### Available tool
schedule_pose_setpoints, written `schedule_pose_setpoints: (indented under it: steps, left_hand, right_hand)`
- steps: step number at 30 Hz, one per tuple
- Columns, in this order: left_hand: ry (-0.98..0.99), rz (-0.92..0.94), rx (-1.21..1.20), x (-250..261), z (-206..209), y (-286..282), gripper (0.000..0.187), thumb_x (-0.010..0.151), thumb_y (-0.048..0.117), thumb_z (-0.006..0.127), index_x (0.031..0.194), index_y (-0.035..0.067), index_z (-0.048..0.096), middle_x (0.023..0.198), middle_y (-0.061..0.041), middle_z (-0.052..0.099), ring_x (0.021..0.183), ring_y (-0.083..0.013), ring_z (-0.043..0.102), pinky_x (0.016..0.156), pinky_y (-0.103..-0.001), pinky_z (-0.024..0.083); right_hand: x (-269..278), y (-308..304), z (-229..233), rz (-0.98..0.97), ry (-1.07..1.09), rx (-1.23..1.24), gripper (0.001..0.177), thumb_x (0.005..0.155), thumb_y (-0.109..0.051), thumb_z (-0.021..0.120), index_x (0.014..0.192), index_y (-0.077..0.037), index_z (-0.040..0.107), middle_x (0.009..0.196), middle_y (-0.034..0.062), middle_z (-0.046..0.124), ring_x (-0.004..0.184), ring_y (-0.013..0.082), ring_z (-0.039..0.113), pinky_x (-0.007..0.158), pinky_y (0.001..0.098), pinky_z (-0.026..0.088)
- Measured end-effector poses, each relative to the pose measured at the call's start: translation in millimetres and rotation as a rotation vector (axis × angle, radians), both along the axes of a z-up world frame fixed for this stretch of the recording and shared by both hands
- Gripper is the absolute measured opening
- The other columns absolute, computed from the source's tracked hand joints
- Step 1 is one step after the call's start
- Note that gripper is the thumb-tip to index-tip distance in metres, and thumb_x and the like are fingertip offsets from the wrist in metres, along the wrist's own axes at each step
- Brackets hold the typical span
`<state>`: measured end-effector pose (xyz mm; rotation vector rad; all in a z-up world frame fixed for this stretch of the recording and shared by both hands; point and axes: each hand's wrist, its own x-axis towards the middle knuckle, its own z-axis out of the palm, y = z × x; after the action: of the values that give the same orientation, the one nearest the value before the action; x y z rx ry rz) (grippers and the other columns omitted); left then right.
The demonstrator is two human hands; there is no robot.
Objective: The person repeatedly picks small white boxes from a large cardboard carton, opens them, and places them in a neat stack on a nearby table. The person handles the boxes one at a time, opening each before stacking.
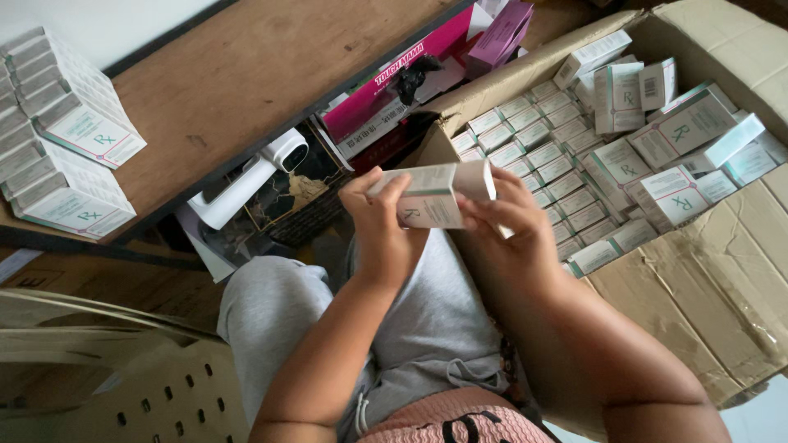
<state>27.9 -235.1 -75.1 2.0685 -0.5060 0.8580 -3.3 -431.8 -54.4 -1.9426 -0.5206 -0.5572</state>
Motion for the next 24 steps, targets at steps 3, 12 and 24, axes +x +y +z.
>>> schedule_pose_setpoints:
  steps: [3,12,24]
  left_hand:
    - [-0.005,0.038,-0.052,0.2,-2.0,-5.6,0.076,0.081,0.01,0.091,0.139,0.01,0.042,0.134,-0.022,0.038,0.127,-0.0372,0.044,0.11,-0.047,0.045]
    - [0.04,0.041,-0.107,2.1,3.8,-12.2,0.073,0.075,0.011,0.094,0.133,0.007,0.049,0.128,-0.019,0.043,0.121,-0.0348,0.045,0.106,-0.044,0.044]
    - [-0.013,0.065,-0.194,-1.1,17.6,0.9,0.069,0.08,0.011,0.092,0.131,0.007,0.045,0.128,-0.018,0.04,0.124,-0.0333,0.045,0.111,-0.046,0.042]
  right_hand:
    - [-7.8,1.3,15.6,0.123,0.066,-0.052,0.037,0.094,-0.013,0.074,0.129,-0.003,0.065,0.148,0.0263,0.05,0.141,0.0372,0.05,0.114,0.0486,0.042]
    - [-1.9,14.0,8.9,0.099,0.082,0.449,0.034,0.097,-0.005,0.073,0.129,-0.004,0.059,0.125,0.0112,0.066,0.119,0.0203,0.066,0.106,0.0324,0.056]
    - [6.4,37.5,34.7,-0.124,-0.168,0.166,0.02,0.093,0.012,0.071,0.109,0.002,0.074,0.109,0.0131,0.073,0.097,0.0201,0.072,0.084,0.0284,0.056]
